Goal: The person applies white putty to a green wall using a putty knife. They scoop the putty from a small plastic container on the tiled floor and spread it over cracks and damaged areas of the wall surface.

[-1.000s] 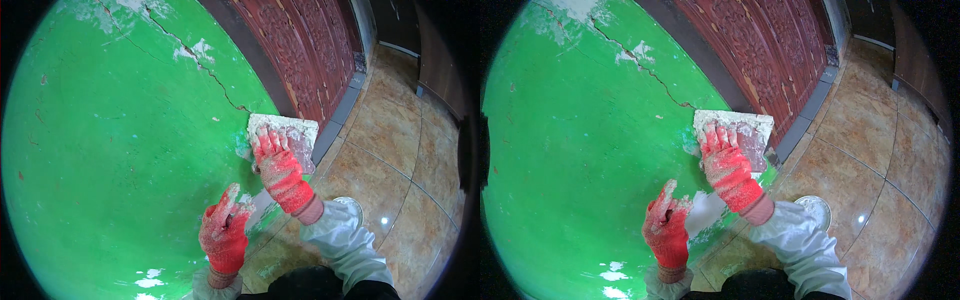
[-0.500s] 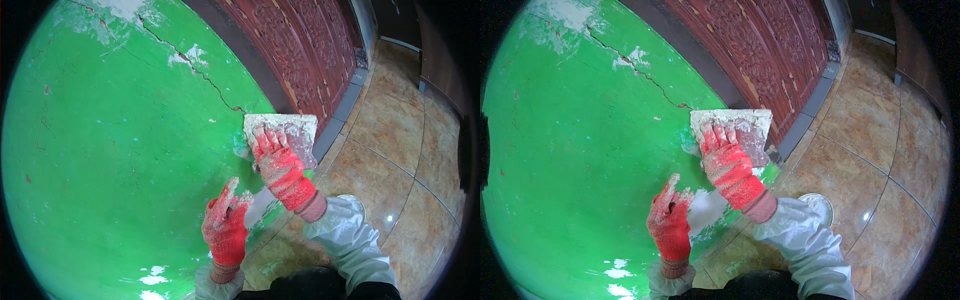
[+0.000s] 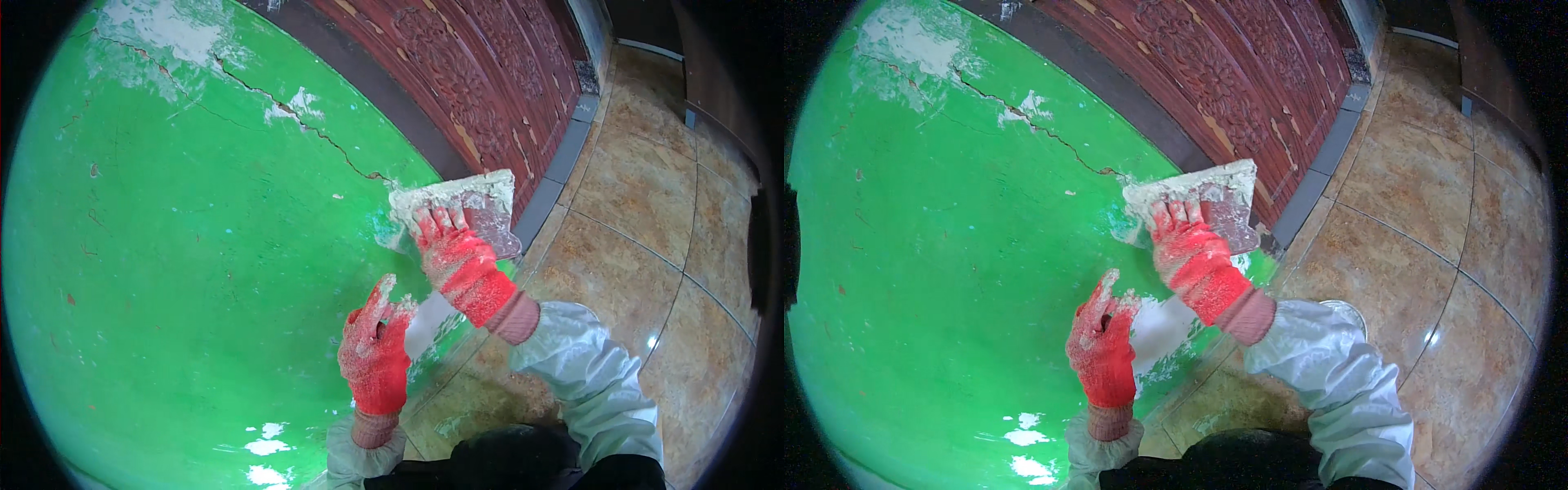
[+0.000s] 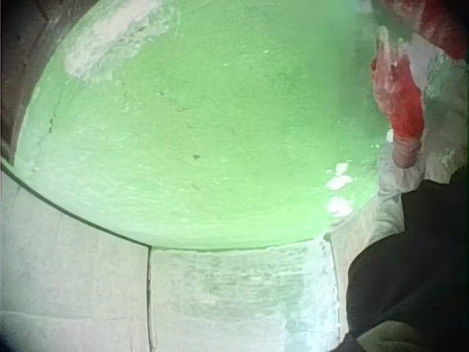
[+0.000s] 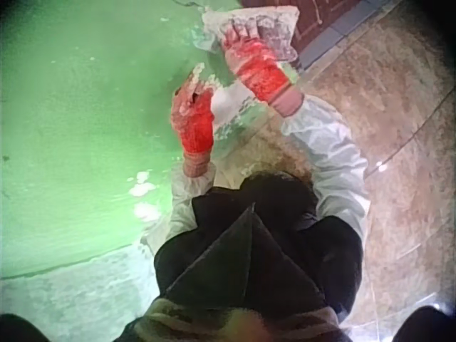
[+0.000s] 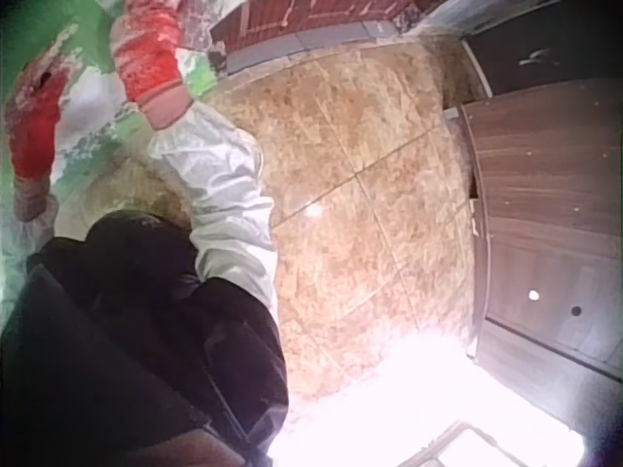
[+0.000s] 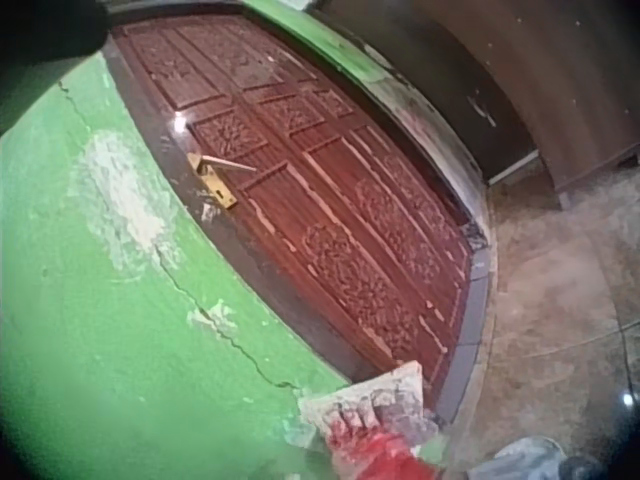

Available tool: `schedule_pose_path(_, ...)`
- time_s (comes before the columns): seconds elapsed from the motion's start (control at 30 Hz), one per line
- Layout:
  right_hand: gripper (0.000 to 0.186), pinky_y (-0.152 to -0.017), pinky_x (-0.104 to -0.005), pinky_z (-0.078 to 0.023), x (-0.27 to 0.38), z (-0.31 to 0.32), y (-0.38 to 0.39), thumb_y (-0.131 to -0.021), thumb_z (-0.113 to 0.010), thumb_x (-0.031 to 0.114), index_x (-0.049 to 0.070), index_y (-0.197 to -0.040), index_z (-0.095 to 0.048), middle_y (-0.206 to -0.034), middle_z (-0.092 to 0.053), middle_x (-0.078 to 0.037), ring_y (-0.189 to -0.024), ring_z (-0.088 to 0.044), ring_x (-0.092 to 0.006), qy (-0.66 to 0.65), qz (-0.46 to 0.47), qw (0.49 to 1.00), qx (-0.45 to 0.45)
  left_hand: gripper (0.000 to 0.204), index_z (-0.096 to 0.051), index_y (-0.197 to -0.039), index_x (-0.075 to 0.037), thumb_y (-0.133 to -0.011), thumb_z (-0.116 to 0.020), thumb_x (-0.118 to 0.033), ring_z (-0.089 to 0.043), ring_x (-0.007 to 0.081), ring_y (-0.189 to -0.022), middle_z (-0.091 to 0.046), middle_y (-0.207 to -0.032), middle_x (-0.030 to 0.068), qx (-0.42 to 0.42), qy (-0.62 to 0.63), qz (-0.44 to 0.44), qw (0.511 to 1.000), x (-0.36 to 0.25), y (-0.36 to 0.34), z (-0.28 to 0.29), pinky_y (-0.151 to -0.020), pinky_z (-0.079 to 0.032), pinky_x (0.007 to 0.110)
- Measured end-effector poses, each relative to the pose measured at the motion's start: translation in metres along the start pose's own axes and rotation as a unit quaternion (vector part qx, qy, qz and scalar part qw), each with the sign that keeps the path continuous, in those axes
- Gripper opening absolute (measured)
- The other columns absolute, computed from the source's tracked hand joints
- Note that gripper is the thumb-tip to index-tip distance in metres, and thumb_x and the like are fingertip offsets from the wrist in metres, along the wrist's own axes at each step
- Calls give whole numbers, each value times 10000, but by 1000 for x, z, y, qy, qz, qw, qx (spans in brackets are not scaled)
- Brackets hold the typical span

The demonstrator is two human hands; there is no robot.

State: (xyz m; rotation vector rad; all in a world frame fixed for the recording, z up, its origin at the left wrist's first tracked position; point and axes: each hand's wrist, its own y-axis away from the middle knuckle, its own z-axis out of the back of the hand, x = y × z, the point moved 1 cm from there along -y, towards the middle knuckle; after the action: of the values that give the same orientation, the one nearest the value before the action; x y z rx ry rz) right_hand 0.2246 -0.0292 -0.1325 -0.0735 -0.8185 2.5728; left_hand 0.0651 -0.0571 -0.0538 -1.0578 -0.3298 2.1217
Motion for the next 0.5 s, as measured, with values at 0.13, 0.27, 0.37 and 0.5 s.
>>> schedule_pose_path(0.13,391,-1082,-517,-259,-19,-1,35,-919,-437,262,65,-1253,-483,-1386,-411,-143,-1248,-431,-355,-59,21,998,22,422,-626,-1176,-104,-763,-683,-40,-557,151,-721,-600,-837,87,11,-13,-15,1000,-2,3,-6,-662,-468,272)
schedule_pose_path(0.27,375,-796,-279,-479,-51,45,58,-915,-541,282,43,-1203,-566,-998,-642,-66,-867,-610,-128,-694,-264,664,92,399,-619,-1189,-86,-795,-664,-38,-514,90,-703,-576,-853,43,4,26,-34,999,-8,4,-3,-589,-422,223)
schedule_pose_path(0.37,348,-571,-215,-427,-85,68,53,-881,-626,277,67,-1158,-621,-745,-617,11,-635,-519,-47,-716,-189,670,53,386,-616,-1198,-91,-817,-650,-35,-480,42,-680,-557,-864,6,-18,67,24,997,-7,4,-1,-506,-374,184)
schedule_pose_path(0.5,304,-536,-243,-429,-97,41,29,-845,-657,228,68,-1103,-651,-673,-590,7,-582,-524,-73,-766,-158,619,74,368,-622,-1181,-87,-817,-650,-39,-550,91,-740,-605,-915,35,-27,20,56,998,-1,-3,-4,-562,-433,217)
